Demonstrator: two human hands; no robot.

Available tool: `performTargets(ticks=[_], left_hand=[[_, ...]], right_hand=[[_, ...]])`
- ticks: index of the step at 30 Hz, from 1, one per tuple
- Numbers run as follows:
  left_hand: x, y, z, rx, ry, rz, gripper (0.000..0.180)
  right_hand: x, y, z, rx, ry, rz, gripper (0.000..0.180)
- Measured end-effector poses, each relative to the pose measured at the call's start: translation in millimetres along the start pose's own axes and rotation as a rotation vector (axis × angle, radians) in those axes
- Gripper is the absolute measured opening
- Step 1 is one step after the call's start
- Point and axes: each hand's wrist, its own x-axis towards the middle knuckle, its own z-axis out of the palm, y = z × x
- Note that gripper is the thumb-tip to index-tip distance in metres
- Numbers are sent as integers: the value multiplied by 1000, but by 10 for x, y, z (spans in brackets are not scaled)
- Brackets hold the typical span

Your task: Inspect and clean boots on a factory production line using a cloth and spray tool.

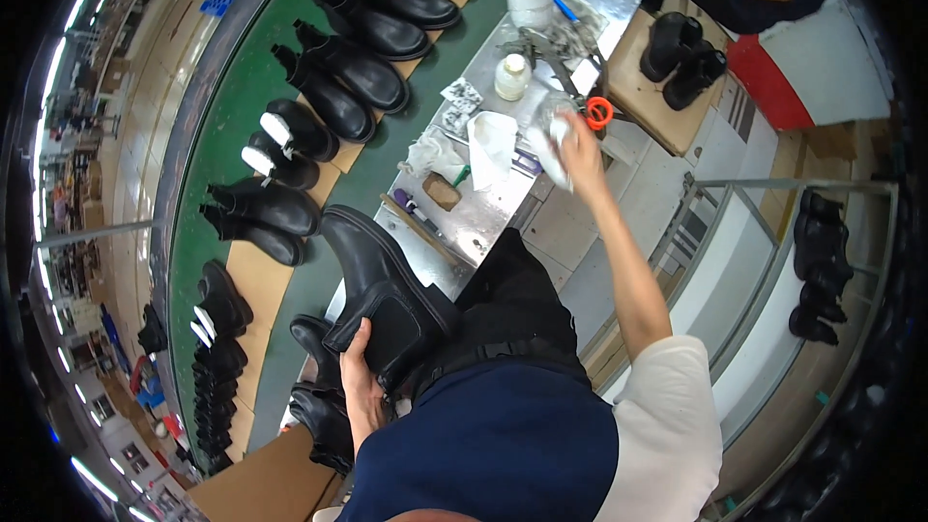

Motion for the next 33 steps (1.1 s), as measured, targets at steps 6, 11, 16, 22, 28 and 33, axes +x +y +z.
performTargets(ticks=[6, 11, 16, 22, 28, 33], left_hand=[[-16, -19, 23, -87, 15, -29, 36], [20, -32, 77, -131, 11, -59, 33], [7, -75, -21, -87, 13, 23, 32], [-20, -59, -10, -47, -4, 43, 30], [-71, -21, -151, -55, -4, -2, 30], [-78, 95, -256, -76, -42, -63, 31]], right_hand=[[-211, 39, -31, -330, -41, -189, 43], [927, -363, -385, 203, -223, 310, 43], [117, -1238, 129, -72, -740, 43, 43], [-1236, -1602, 1269, 63, -1217, 205, 34], [-1416, -1537, 1519, 120, -1174, 380, 26], [-1510, -1590, 1674, 16, -1142, 226, 23]])
